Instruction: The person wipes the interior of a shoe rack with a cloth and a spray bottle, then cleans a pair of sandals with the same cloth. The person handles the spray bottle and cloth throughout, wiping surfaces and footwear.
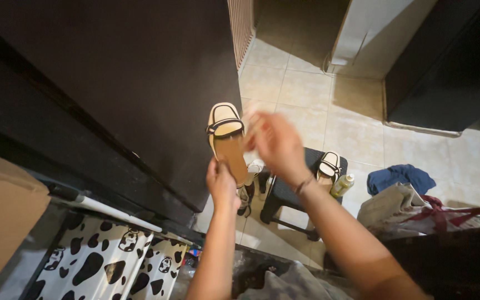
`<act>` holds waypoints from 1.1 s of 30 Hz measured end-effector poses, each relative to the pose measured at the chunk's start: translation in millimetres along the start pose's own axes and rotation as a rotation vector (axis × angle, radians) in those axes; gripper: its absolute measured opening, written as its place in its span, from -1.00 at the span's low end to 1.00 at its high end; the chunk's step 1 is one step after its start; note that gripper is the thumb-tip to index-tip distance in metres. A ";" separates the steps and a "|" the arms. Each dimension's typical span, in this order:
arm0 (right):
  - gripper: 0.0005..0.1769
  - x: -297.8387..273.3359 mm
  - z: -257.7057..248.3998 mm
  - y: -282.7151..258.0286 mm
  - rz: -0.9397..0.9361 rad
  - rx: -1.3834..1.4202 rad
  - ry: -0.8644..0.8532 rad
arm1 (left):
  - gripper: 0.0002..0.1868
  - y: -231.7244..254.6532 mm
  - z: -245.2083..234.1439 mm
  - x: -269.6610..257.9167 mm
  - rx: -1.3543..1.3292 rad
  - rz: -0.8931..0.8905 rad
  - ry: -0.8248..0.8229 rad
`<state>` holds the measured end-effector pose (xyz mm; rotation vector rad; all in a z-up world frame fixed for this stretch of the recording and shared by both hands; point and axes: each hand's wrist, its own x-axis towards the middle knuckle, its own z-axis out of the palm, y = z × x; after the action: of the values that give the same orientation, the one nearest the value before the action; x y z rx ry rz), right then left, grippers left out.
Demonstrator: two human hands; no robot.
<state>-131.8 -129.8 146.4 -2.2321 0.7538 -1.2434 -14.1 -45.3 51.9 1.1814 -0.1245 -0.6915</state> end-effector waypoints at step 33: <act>-0.77 -1.5 8.6 20.9 0.626 0.763 -0.218 | -0.13 17.4 12.1 -10.4 0.114 0.085 0.018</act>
<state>-129.8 -143.0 128.2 -1.3320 0.6632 -0.7695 -20.2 -45.7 74.7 1.2841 -0.2003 -0.6055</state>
